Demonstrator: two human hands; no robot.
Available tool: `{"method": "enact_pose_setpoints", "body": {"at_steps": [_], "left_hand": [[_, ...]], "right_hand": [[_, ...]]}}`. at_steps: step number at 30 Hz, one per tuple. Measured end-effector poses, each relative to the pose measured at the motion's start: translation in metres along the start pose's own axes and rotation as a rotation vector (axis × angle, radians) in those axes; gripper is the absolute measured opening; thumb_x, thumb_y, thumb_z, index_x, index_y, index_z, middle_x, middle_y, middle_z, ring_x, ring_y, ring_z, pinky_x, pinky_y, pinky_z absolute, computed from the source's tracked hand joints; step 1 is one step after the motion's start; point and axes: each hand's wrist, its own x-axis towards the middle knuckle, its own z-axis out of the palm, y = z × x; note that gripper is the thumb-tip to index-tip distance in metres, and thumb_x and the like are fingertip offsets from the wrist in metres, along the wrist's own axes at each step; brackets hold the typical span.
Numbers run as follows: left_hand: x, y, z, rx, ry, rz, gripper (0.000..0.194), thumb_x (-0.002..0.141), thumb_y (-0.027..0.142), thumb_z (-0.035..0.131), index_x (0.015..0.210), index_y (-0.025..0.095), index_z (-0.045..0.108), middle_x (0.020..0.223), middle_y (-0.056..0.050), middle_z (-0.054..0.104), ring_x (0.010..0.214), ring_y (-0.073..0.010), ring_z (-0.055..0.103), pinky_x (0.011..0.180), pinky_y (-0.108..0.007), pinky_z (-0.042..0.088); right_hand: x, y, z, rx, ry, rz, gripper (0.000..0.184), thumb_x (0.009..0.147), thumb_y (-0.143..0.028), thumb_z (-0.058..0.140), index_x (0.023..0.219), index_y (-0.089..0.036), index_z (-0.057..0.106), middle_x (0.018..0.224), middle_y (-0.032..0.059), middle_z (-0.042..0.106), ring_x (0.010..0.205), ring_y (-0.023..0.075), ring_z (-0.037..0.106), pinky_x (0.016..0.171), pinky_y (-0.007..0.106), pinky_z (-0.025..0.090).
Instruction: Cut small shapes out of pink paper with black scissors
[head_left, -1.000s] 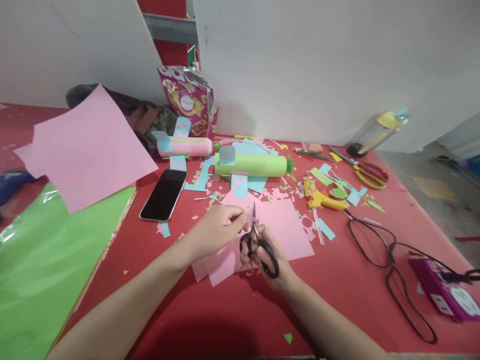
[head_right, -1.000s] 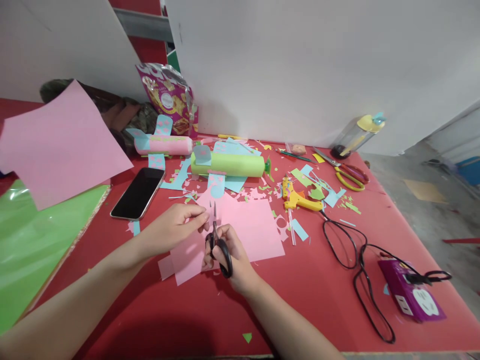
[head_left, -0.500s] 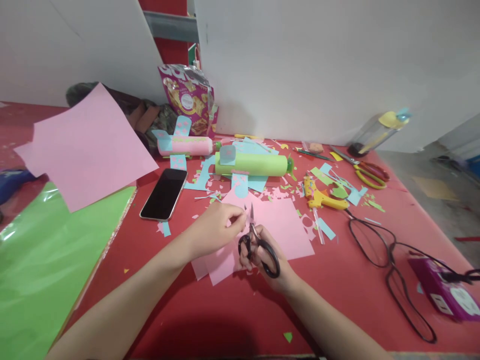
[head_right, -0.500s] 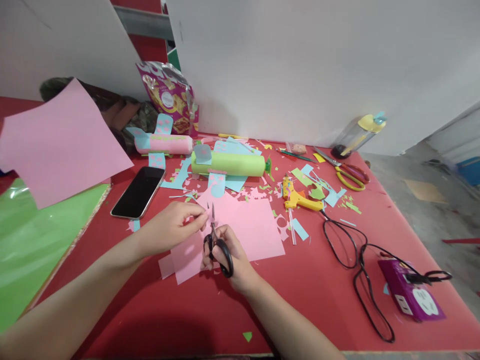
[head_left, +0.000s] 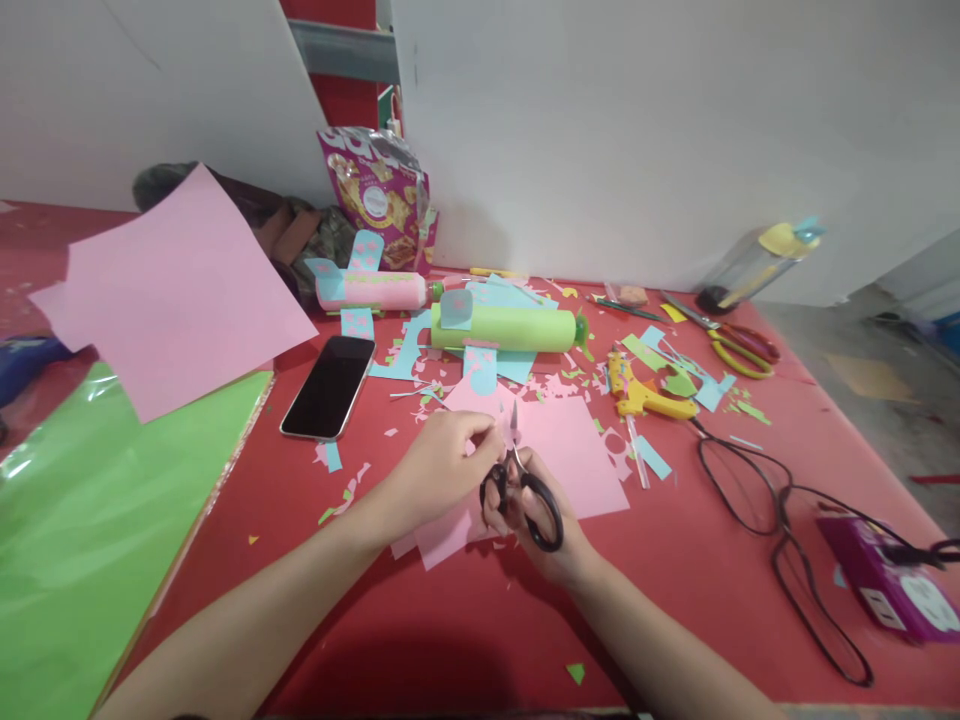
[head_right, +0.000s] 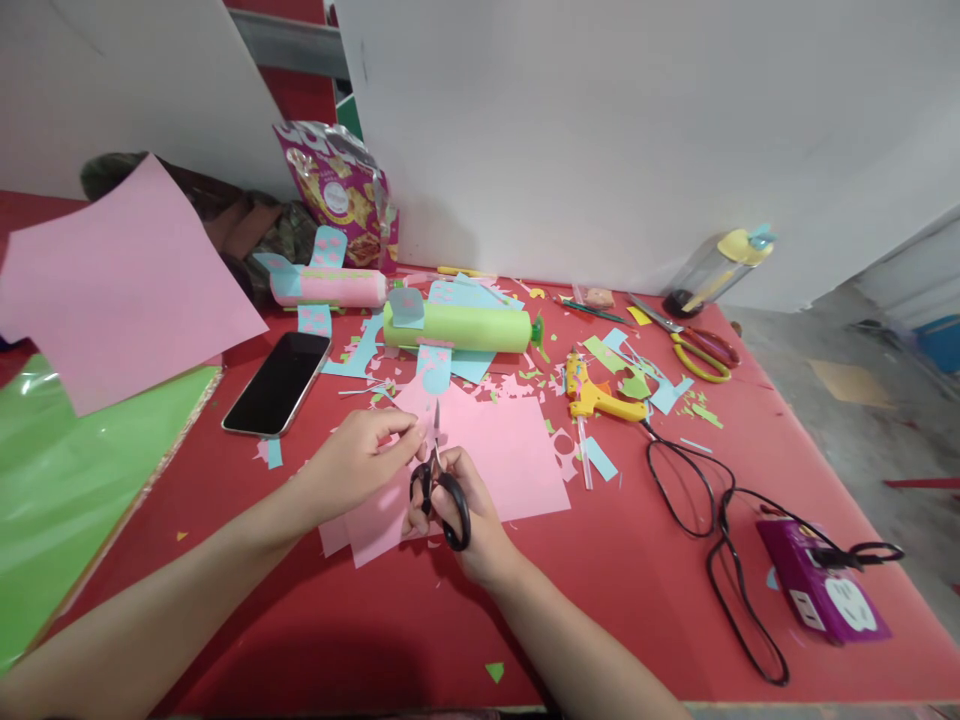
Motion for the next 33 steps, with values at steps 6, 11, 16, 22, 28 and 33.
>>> {"method": "enact_pose_setpoints", "body": {"at_steps": [6, 11, 16, 22, 28, 33], "left_hand": [[-0.001, 0.001, 0.0, -0.064, -0.009, 0.015, 0.025, 0.076, 0.02, 0.035, 0.052, 0.017, 0.039, 0.05, 0.002, 0.052, 0.055, -0.0108, 0.048, 0.052, -0.02, 0.035], [-0.001, 0.001, 0.001, -0.068, -0.012, 0.037, 0.027, 0.076, 0.022, 0.035, 0.049, 0.018, 0.033, 0.044, 0.004, 0.046, 0.045, -0.0096, 0.044, 0.045, -0.02, 0.031], [-0.001, 0.001, 0.003, -0.058, 0.0, 0.046, 0.027, 0.076, 0.022, 0.035, 0.049, 0.018, 0.034, 0.044, 0.004, 0.044, 0.046, -0.0097, 0.042, 0.044, -0.02, 0.03], [0.0, -0.002, -0.001, -0.038, -0.018, 0.065, 0.027, 0.077, 0.021, 0.035, 0.05, 0.017, 0.028, 0.047, 0.004, 0.038, 0.048, -0.0087, 0.037, 0.046, -0.02, 0.027], [0.0, -0.004, -0.007, 0.0, -0.055, 0.064, 0.027, 0.077, 0.022, 0.035, 0.052, 0.017, 0.026, 0.05, 0.004, 0.03, 0.05, -0.0086, 0.031, 0.046, -0.021, 0.024], [0.001, -0.004, -0.012, 0.052, -0.068, 0.053, 0.019, 0.072, 0.016, 0.037, 0.053, 0.016, 0.035, 0.051, 0.004, 0.036, 0.052, -0.0089, 0.033, 0.048, -0.021, 0.025]], "right_hand": [[-0.001, 0.002, -0.001, 0.013, 0.006, -0.007, 0.027, 0.071, -0.041, 0.059, 0.077, -0.023, 0.04, 0.069, -0.0036, 0.05, 0.05, 0.008, 0.043, 0.05, 0.024, 0.035], [-0.001, 0.004, -0.002, -0.02, 0.011, -0.019, 0.028, 0.071, -0.042, 0.059, 0.078, -0.023, 0.04, 0.07, -0.0031, 0.051, 0.052, 0.0098, 0.047, 0.05, 0.026, 0.039], [-0.001, 0.004, 0.0, -0.066, 0.027, -0.038, 0.028, 0.073, -0.044, 0.056, 0.078, -0.023, 0.038, 0.07, -0.003, 0.049, 0.052, 0.0095, 0.046, 0.051, 0.027, 0.04], [-0.002, 0.007, -0.003, -0.056, 0.001, -0.041, 0.025, 0.075, -0.041, 0.055, 0.079, -0.023, 0.038, 0.071, -0.0031, 0.048, 0.052, 0.0086, 0.045, 0.05, 0.026, 0.04], [-0.001, 0.006, -0.004, -0.031, -0.027, -0.029, 0.025, 0.075, -0.039, 0.056, 0.079, -0.024, 0.037, 0.07, -0.0038, 0.048, 0.052, 0.0079, 0.045, 0.05, 0.024, 0.039], [-0.001, 0.005, -0.002, -0.005, -0.028, -0.005, 0.03, 0.072, -0.04, 0.06, 0.078, -0.024, 0.035, 0.068, -0.005, 0.046, 0.05, 0.0068, 0.043, 0.05, 0.023, 0.038]]}}
